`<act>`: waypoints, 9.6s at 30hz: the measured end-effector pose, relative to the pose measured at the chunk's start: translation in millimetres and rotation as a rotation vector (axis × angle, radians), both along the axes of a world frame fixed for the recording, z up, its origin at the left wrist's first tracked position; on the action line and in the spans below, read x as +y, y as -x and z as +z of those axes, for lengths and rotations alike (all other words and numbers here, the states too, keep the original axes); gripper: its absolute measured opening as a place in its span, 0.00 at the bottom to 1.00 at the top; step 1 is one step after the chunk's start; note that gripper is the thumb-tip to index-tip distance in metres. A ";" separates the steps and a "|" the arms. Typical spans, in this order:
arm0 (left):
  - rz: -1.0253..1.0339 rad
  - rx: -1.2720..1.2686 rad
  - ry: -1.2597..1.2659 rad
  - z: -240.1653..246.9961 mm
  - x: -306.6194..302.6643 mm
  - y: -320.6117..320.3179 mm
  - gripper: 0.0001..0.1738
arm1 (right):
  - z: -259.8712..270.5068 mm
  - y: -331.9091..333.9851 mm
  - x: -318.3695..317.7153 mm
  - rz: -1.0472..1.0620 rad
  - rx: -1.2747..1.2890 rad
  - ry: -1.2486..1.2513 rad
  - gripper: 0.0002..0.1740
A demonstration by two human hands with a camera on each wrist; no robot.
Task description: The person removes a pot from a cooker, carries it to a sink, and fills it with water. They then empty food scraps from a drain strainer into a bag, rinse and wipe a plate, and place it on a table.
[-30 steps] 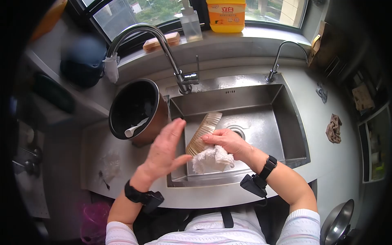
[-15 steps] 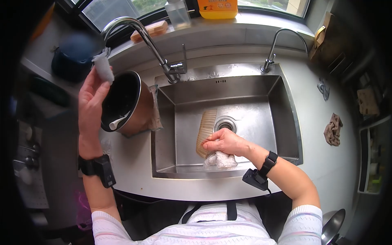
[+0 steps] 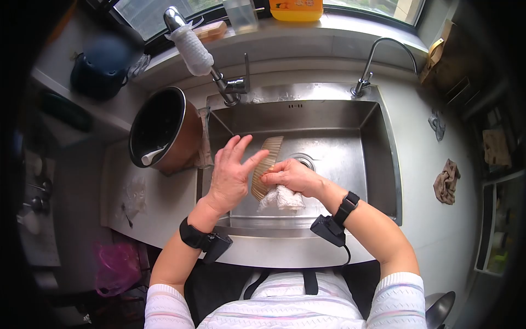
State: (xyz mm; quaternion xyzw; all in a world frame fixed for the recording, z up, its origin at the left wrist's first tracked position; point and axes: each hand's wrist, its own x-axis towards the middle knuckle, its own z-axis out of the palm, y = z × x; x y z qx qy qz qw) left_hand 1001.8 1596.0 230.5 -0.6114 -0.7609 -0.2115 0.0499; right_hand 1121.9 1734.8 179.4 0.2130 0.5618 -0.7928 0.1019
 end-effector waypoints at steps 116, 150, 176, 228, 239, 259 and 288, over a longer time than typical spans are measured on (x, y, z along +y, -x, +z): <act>0.617 -0.795 -0.026 -133.2 -27.4 47.8 0.29 | -86.3 20.7 53.8 -0.101 -0.352 -0.142 0.19; 0.592 -1.512 0.033 -108.2 -42.8 46.9 0.37 | 39.8 170.7 121.8 -0.110 0.198 -0.996 0.35; -0.206 -0.814 0.287 12.0 11.0 -33.6 0.34 | 20.4 -477.2 -166.1 -2.112 -0.080 0.253 0.55; 0.699 -1.474 -0.807 -33.5 -200.3 -24.4 0.39 | -100.0 -36.1 72.4 -0.063 -0.554 -0.242 0.11; 0.569 -1.726 -1.013 -41.0 -329.5 -62.5 0.32 | -29.1 -28.3 33.1 -0.001 -0.514 -0.478 0.25; 1.153 -1.310 -1.730 -65.6 -815.9 -243.4 0.33 | 33.4 85.1 -712.9 1.256 -0.024 -0.197 0.30; 1.084 -1.317 -1.821 -45.3 -1352.4 10.4 0.34 | 18.7 357.4 -1349.7 1.334 0.087 -0.211 0.17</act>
